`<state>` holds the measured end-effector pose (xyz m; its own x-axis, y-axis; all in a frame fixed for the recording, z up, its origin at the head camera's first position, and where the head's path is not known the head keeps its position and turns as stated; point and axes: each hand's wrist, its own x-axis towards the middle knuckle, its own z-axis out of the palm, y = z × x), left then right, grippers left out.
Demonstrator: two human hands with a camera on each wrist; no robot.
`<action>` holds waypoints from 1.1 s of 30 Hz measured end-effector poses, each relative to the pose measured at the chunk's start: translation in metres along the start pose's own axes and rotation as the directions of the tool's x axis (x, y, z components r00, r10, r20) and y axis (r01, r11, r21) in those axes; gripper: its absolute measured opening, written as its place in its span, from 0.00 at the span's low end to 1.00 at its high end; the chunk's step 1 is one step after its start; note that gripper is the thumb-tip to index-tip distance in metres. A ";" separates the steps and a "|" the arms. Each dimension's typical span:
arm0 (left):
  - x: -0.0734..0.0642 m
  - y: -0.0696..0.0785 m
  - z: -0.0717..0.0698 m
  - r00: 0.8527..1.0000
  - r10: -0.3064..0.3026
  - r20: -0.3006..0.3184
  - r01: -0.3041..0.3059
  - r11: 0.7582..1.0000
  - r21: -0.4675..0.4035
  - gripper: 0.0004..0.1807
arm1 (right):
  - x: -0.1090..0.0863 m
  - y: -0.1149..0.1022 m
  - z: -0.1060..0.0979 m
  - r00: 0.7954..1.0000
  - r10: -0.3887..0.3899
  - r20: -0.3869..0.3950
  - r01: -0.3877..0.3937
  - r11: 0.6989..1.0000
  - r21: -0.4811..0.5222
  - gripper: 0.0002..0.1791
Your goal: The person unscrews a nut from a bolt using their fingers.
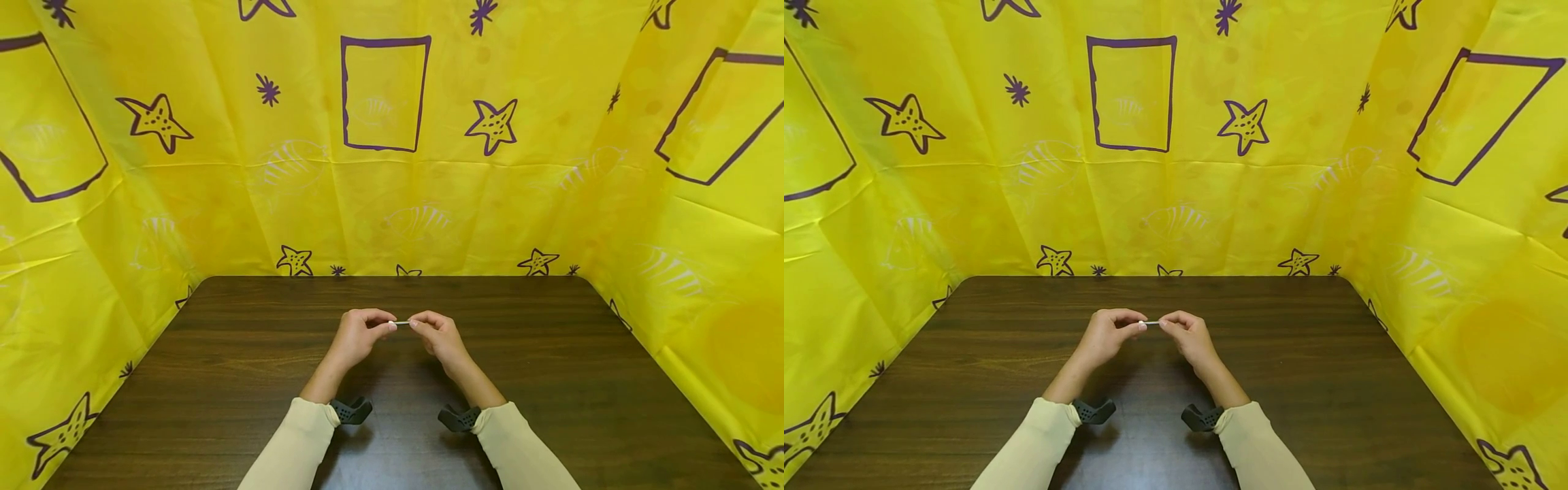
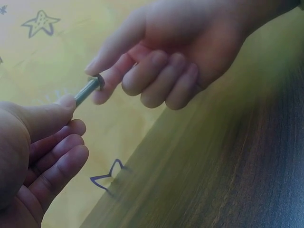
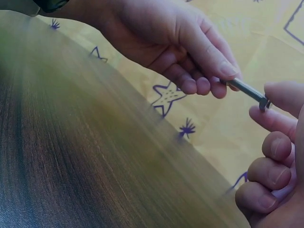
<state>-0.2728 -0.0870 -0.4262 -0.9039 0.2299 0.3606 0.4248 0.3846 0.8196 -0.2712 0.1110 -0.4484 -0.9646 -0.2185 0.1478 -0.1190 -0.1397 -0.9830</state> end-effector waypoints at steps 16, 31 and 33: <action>0.000 0.001 -0.001 1.000 -0.006 -0.005 0.006 1.000 0.003 0.03 | -0.001 0.004 -0.002 0.987 -0.153 0.049 0.151 0.988 0.036 0.15; -0.001 0.001 -0.002 1.000 -0.011 0.000 0.011 1.000 -0.012 0.04 | -0.001 0.002 -0.001 0.980 -0.195 0.031 0.195 0.981 0.010 0.16; -0.001 0.001 -0.002 1.000 -0.011 0.002 0.011 1.000 -0.017 0.04 | -0.001 0.002 -0.001 0.985 -0.169 0.021 0.168 0.986 0.014 0.16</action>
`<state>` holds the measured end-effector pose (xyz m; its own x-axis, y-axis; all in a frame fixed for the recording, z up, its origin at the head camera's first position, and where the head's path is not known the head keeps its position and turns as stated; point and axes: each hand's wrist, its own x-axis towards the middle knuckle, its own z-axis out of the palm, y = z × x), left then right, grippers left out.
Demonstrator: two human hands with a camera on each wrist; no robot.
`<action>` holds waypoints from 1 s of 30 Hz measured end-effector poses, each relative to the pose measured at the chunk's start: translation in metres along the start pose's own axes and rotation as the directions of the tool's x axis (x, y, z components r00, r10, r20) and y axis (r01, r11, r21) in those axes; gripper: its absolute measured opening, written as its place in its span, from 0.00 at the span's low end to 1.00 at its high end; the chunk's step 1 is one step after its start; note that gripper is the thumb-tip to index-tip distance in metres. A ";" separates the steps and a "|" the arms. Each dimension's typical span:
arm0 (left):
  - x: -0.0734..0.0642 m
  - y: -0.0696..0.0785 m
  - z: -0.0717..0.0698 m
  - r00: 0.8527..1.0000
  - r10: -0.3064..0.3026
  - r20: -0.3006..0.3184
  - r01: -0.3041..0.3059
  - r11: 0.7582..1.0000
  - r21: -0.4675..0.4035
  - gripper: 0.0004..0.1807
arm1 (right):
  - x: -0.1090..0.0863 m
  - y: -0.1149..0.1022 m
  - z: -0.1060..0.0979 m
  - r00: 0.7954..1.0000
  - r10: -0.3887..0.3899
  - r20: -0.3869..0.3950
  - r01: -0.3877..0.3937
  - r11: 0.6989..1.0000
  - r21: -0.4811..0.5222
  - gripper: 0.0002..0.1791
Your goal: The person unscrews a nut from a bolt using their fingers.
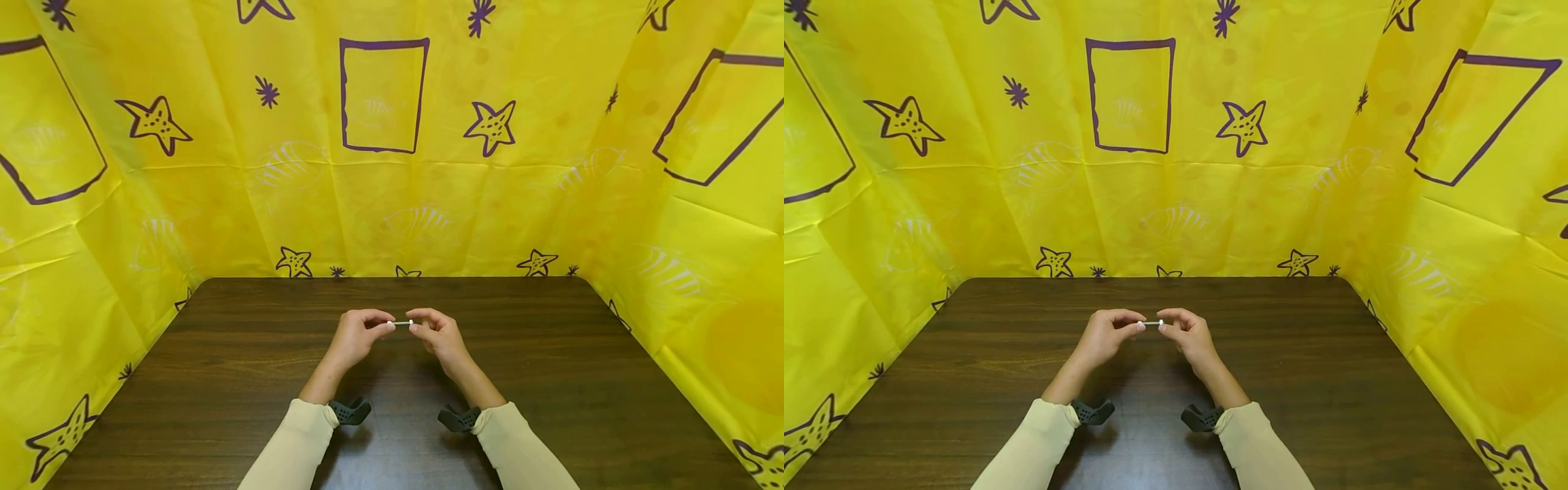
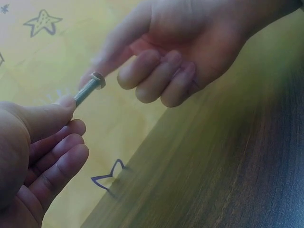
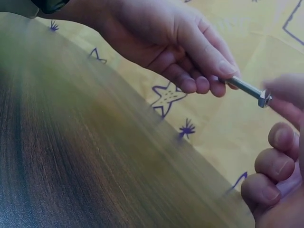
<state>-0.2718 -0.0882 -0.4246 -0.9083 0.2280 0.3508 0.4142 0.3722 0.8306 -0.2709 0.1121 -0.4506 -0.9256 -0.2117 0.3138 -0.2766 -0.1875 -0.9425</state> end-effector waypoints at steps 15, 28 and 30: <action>-0.001 -0.001 0.004 1.000 0.005 0.012 -0.006 1.000 0.019 0.04 | -0.010 -0.033 0.016 0.973 0.199 -0.117 -0.221 0.950 -0.220 0.26; -0.001 -0.001 0.004 1.000 0.013 0.020 -0.013 1.000 0.021 0.04 | -0.001 -0.005 0.008 0.974 0.209 -0.091 -0.221 0.964 -0.150 0.25; -0.002 -0.001 0.004 1.000 0.012 0.019 -0.012 1.000 0.022 0.04 | 0.001 0.001 0.006 0.975 0.203 -0.094 -0.214 0.967 -0.139 0.24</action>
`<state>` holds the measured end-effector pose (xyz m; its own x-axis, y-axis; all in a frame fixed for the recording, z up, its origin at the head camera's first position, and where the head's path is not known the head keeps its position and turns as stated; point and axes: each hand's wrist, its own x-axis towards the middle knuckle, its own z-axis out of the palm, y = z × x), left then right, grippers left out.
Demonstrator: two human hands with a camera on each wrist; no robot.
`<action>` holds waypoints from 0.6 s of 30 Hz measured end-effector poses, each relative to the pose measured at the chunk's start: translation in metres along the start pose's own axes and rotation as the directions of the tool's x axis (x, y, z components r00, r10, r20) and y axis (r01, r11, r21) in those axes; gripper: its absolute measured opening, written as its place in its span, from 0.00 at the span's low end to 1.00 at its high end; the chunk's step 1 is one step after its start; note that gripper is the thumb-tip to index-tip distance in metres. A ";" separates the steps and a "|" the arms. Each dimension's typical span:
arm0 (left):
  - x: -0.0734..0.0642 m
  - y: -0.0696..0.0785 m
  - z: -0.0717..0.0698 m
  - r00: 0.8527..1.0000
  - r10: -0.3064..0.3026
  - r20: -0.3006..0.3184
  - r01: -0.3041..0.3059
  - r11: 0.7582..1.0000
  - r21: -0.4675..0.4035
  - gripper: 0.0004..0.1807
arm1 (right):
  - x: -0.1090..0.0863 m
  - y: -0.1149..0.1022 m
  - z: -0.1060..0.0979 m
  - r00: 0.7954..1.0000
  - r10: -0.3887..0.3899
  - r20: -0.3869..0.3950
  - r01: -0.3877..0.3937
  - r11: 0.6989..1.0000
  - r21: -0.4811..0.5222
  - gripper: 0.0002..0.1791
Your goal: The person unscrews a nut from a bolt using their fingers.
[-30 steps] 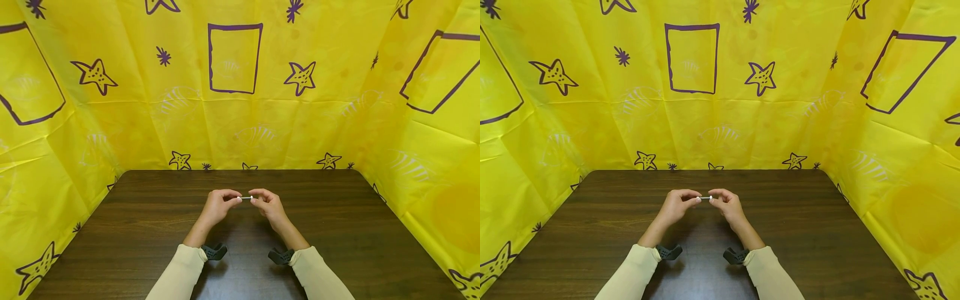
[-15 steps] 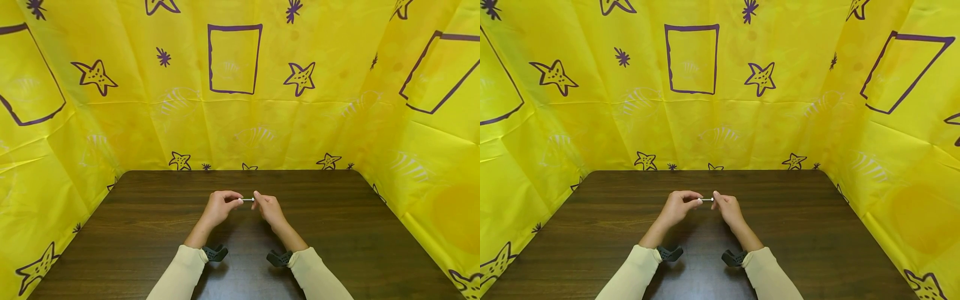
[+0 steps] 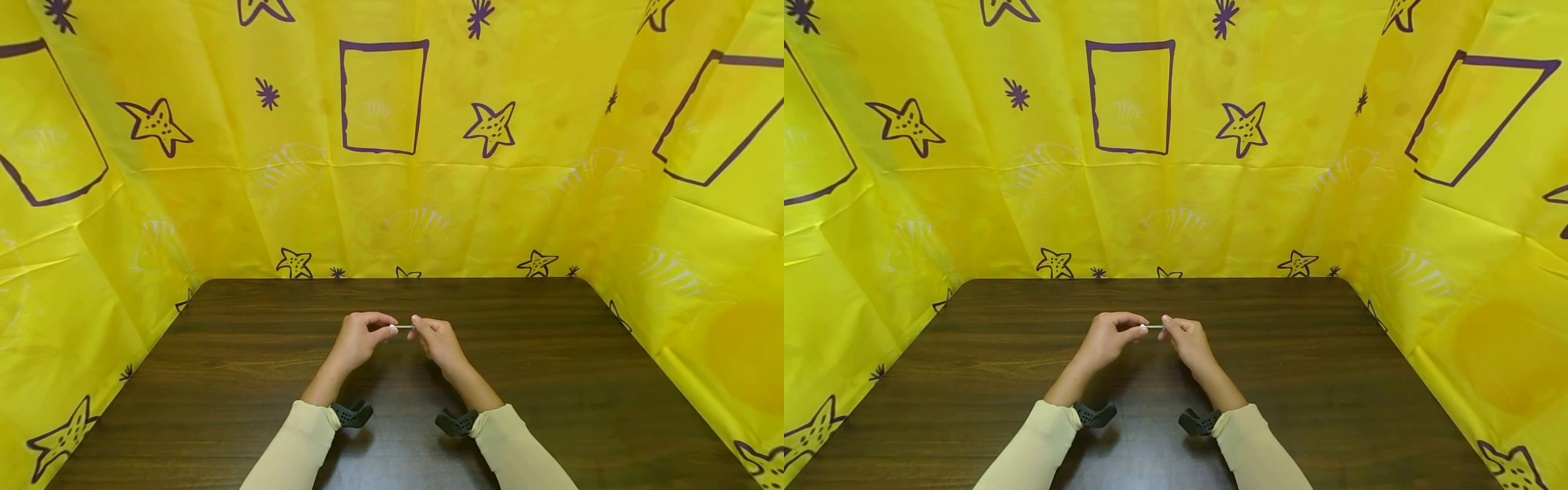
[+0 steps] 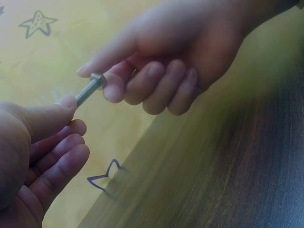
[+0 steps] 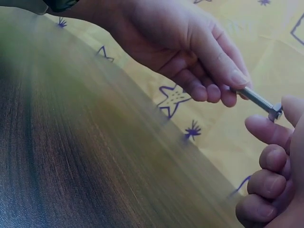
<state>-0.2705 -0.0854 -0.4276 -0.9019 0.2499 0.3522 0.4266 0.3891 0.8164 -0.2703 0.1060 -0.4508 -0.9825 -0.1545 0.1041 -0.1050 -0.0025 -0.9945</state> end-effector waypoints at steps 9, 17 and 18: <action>0.001 0.000 -0.001 1.000 -0.005 -0.011 0.005 1.000 -0.006 0.03 | 0.001 0.002 0.000 0.998 -0.054 -0.013 0.054 0.999 0.008 0.21; 0.001 -0.001 -0.003 1.000 0.003 -0.018 -0.003 1.000 -0.005 0.03 | -0.004 -0.008 -0.001 0.999 -0.028 0.035 0.024 0.995 0.097 0.08; 0.001 -0.001 -0.003 1.000 0.006 -0.021 -0.006 1.000 -0.005 0.03 | -0.004 -0.009 -0.001 0.999 -0.028 0.040 0.024 0.995 0.097 0.08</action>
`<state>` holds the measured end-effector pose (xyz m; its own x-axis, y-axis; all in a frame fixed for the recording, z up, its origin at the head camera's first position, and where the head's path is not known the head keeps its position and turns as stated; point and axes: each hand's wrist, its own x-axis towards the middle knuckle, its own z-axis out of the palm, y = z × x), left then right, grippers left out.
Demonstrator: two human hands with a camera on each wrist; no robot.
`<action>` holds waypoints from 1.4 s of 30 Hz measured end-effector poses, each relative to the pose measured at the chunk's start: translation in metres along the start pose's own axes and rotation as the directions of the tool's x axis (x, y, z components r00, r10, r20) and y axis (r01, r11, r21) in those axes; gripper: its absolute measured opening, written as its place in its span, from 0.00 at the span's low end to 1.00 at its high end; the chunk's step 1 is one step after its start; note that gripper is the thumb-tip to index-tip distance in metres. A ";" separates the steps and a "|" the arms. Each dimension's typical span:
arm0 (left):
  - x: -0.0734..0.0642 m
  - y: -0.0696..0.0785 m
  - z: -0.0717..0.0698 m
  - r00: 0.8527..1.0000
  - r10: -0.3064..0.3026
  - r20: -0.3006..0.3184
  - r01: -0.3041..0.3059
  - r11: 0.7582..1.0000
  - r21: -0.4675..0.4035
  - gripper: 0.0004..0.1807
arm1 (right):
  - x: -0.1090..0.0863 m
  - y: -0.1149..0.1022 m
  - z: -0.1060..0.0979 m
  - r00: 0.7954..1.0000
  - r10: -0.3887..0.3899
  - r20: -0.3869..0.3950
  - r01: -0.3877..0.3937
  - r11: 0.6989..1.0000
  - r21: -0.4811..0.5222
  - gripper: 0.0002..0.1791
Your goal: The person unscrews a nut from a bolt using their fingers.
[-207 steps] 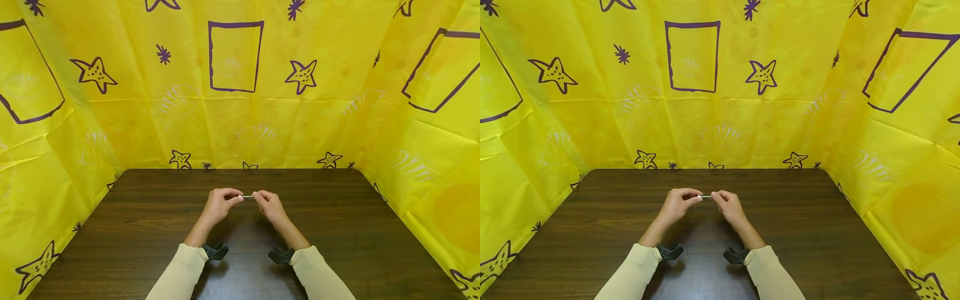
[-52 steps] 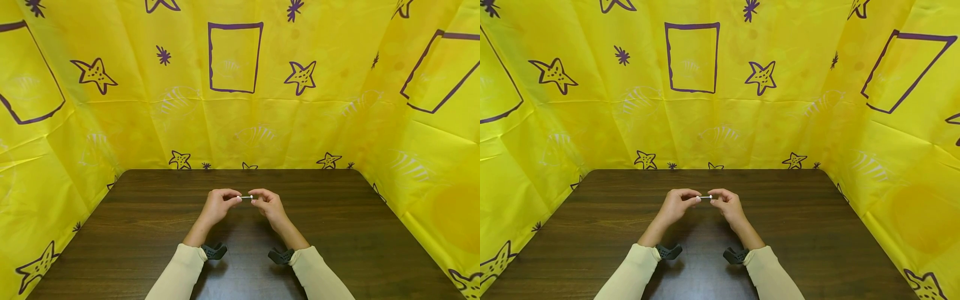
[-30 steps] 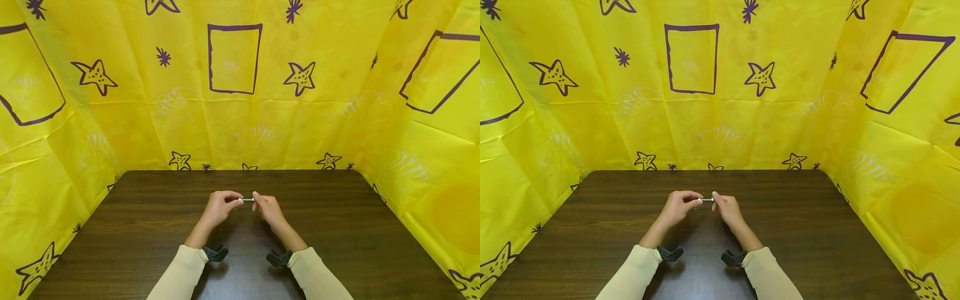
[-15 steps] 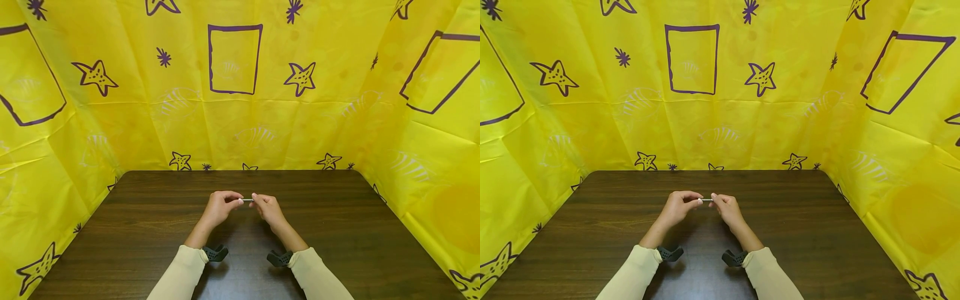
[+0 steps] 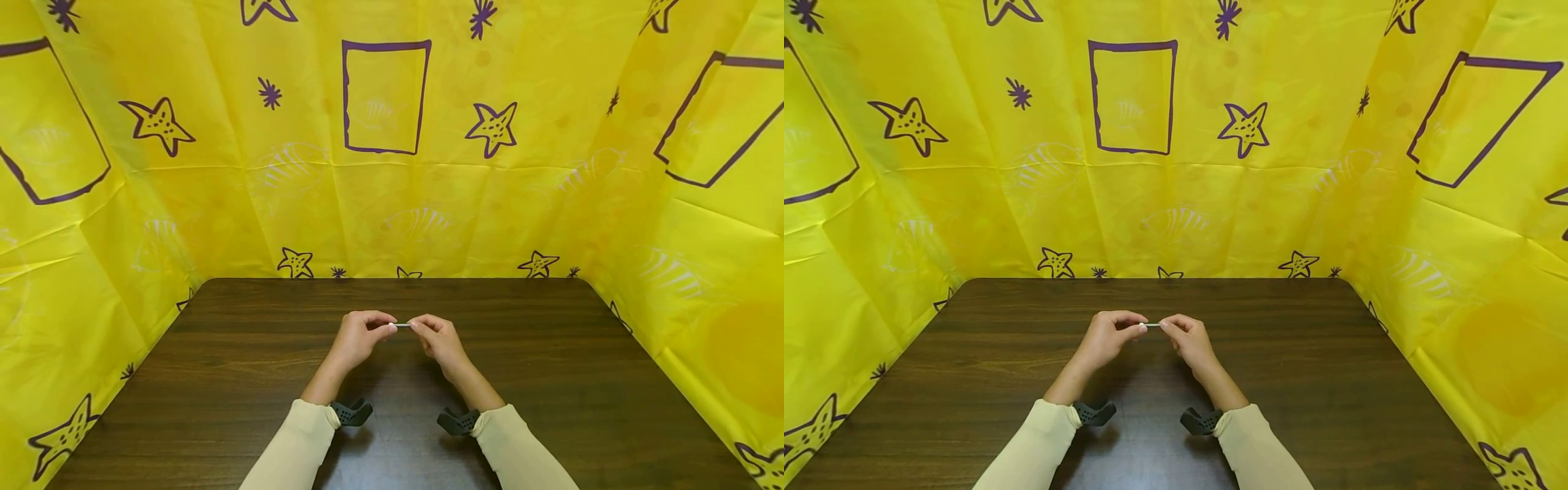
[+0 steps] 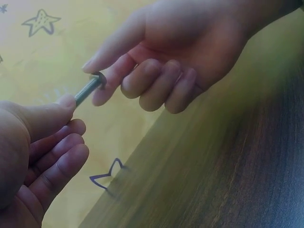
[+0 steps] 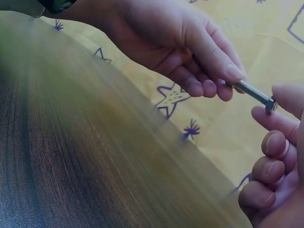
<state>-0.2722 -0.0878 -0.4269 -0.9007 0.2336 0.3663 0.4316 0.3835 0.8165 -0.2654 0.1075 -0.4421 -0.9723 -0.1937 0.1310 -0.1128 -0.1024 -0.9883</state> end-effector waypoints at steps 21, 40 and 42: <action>-0.001 0.001 -0.001 1.000 -0.013 0.001 0.013 1.000 0.000 0.03 | 0.001 0.009 -0.003 0.986 -0.159 0.044 0.154 0.984 0.084 0.17; -0.001 0.004 -0.001 1.000 -0.018 -0.009 0.018 1.000 -0.007 0.05 | -0.005 -0.007 0.004 0.986 -0.165 -0.013 0.162 0.980 -0.112 0.16; -0.001 0.004 0.000 1.000 -0.015 -0.006 0.015 1.000 -0.011 0.06 | -0.008 -0.014 0.006 0.985 -0.175 -0.009 0.172 0.973 -0.153 0.17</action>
<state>-0.2692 -0.0867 -0.4235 -0.9073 0.2225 0.3569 0.4177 0.3772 0.8266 -0.2544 0.1044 -0.4291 -0.9394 -0.1639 0.3012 -0.3080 0.0169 -0.9512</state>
